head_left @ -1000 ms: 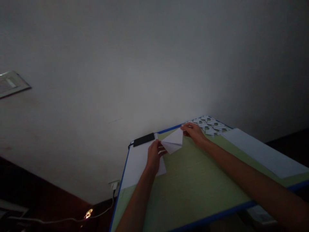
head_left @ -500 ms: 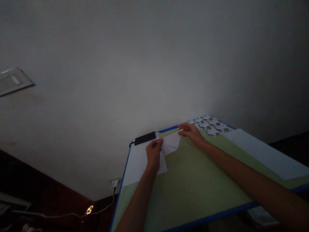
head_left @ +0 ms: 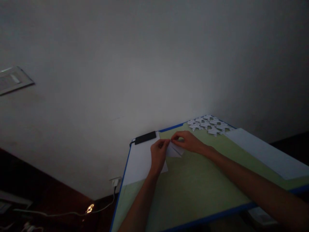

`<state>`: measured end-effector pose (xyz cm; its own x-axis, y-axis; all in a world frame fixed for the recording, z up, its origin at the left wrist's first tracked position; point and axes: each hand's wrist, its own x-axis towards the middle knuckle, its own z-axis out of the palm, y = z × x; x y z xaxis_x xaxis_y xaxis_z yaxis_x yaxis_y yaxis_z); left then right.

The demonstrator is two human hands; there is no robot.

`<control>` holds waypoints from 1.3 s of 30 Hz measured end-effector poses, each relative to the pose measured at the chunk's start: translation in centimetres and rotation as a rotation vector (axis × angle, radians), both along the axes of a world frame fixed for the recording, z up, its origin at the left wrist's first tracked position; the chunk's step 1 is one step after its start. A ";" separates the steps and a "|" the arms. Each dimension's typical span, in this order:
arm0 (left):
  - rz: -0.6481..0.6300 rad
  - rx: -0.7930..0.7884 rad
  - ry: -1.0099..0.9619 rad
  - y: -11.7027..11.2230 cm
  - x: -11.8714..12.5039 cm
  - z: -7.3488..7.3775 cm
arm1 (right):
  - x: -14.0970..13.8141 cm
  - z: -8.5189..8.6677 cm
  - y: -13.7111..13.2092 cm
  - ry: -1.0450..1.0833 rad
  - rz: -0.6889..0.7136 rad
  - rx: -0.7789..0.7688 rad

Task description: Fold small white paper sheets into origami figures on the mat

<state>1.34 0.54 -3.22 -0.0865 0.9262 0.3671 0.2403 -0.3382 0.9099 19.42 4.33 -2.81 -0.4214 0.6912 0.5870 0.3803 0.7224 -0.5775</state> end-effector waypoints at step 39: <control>0.345 0.053 -0.160 2.9 -4.4 -1.0 | 2.1 -2.0 1.9 0.096 -0.037 0.040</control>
<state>-3.04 3.41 -4.20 -0.4503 0.8125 0.3702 0.2044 -0.3097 0.9286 21.57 6.22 -4.80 -0.3364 0.6802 0.6513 0.3513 0.7323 -0.5833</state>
